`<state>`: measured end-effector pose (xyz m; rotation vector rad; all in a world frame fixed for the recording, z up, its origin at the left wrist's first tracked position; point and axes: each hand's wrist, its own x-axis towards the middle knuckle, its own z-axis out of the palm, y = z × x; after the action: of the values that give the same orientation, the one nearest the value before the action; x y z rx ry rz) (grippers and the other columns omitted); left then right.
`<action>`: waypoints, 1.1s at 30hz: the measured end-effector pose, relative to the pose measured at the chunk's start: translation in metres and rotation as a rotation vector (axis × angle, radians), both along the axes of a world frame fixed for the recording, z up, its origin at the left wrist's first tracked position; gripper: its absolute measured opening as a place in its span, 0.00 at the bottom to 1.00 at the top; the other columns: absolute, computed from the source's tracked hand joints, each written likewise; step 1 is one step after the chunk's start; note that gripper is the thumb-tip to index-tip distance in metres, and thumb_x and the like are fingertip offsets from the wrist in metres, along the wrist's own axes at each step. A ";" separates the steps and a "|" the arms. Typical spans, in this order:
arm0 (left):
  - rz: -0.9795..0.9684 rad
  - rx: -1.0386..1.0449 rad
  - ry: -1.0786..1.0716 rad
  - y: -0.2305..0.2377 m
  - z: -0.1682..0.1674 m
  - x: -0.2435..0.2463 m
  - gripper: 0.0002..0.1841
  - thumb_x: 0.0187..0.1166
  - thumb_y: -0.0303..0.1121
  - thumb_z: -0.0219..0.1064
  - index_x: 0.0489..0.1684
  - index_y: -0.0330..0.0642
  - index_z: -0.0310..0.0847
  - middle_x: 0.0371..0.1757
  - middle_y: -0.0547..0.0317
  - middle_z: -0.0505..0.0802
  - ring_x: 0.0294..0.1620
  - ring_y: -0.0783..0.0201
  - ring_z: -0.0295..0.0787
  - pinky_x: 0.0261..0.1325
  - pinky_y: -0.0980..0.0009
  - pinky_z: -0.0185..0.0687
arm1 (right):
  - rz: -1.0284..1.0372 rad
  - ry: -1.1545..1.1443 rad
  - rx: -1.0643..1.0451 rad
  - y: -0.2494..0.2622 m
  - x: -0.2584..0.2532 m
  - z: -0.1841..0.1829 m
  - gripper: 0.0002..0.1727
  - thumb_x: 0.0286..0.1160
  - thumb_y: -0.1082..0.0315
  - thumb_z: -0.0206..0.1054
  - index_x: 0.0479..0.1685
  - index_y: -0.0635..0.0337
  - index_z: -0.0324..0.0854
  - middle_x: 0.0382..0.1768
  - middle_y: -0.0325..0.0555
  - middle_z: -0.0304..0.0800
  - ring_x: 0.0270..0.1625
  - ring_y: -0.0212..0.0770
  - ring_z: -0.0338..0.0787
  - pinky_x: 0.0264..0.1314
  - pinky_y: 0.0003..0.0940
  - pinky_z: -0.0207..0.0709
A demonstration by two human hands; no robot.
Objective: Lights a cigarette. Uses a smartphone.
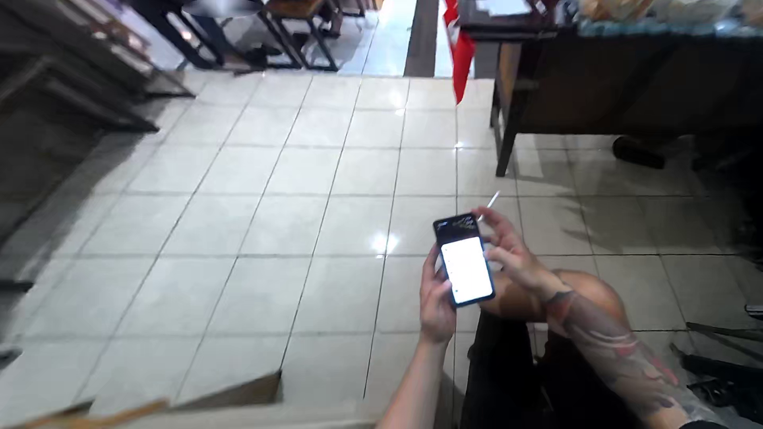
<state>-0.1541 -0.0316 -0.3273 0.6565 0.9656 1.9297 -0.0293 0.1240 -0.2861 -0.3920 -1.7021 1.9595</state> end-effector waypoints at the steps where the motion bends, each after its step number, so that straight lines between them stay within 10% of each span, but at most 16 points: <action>1: 0.002 -0.018 0.006 -0.001 -0.001 -0.001 0.41 0.79 0.44 0.61 0.94 0.49 0.48 0.74 0.39 0.83 0.67 0.49 0.86 0.67 0.49 0.85 | 0.005 -0.019 0.004 -0.001 0.000 0.002 0.43 0.73 0.75 0.59 0.93 0.41 0.52 0.88 0.43 0.64 0.70 0.46 0.86 0.63 0.49 0.88; 10: -0.068 -0.051 0.048 -0.004 -0.001 -0.003 0.40 0.76 0.37 0.55 0.96 0.62 0.47 0.79 0.48 0.79 0.68 0.54 0.85 0.66 0.52 0.83 | -0.012 -0.101 0.035 -0.012 0.000 0.005 0.65 0.55 0.84 0.74 0.95 0.28 0.42 0.91 0.39 0.55 0.61 0.52 0.90 0.46 0.50 0.94; 17: -0.106 -0.064 0.110 -0.004 -0.003 -0.002 0.44 0.74 0.33 0.57 0.97 0.65 0.44 0.79 0.49 0.79 0.67 0.54 0.84 0.65 0.51 0.83 | -0.121 -0.145 0.035 -0.014 0.000 0.008 0.54 0.72 0.82 0.67 0.95 0.28 0.46 0.87 0.40 0.61 0.56 0.49 0.93 0.43 0.46 0.95; 33: 0.070 -0.161 0.193 -0.004 0.005 0.003 0.37 0.83 0.24 0.56 0.95 0.59 0.52 0.64 0.44 0.89 0.53 0.52 0.92 0.55 0.53 0.91 | -0.056 -0.060 0.017 -0.014 0.001 0.003 0.51 0.70 0.76 0.64 0.96 0.35 0.45 0.90 0.40 0.56 0.64 0.48 0.89 0.50 0.46 0.93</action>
<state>-0.1514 -0.0354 -0.3221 0.7329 1.2659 1.8498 -0.0287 0.1101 -0.2828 -0.4918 -1.7247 1.9096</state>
